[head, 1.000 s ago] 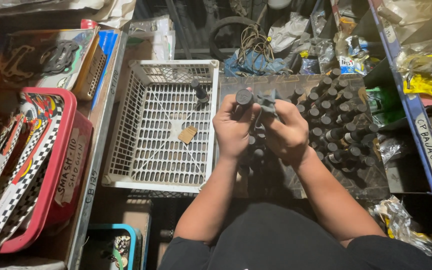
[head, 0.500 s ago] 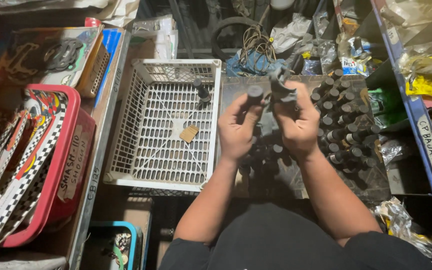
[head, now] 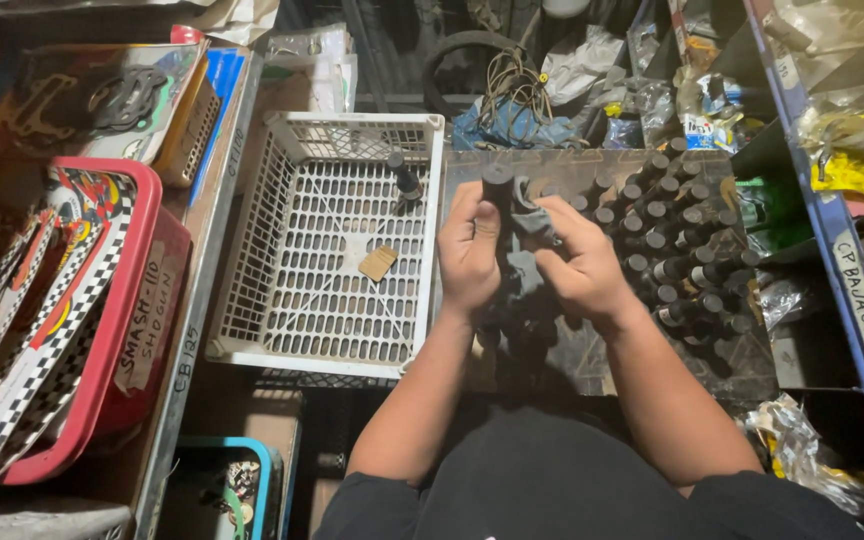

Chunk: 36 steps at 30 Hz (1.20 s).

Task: Cleaning motorcycle engine valves with a cloth.

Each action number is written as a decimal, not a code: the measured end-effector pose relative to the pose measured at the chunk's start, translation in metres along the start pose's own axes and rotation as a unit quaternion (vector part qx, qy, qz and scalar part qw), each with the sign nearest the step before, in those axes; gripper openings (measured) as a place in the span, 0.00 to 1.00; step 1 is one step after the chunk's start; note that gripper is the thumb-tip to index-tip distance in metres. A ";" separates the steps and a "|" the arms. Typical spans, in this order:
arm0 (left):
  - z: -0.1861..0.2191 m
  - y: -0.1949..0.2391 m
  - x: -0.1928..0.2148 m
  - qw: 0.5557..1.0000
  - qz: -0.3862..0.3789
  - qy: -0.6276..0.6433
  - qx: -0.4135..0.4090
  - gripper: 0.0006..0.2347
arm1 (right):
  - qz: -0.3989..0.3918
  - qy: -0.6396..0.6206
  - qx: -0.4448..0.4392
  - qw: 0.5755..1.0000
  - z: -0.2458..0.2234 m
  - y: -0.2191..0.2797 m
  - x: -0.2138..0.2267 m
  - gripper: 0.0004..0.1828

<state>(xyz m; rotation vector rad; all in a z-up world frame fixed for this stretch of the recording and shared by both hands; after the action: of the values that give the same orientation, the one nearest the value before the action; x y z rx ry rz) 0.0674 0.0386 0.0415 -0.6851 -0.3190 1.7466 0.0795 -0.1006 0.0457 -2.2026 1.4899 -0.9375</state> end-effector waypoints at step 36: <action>-0.105 -0.022 0.169 0.913 0.146 -0.331 0.191 0.15 | -0.146 0.144 -0.128 0.970 0.143 -0.084 -0.139 0.20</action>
<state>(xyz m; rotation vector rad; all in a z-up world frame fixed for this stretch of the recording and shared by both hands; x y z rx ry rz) 0.1214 0.1905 -0.0770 0.1762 -0.3274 2.2179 0.2010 0.0458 -0.0572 -2.6174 1.5047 -1.2667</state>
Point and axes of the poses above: each hand's wrist, its own y-axis away from the middle knuckle, its own x-axis out of the back of the hand, z = x × y, the point moved 9 cm from there along -y, towards the middle knuckle, and after that the axes turned 2 degrees about y, right-handed, at the moved point
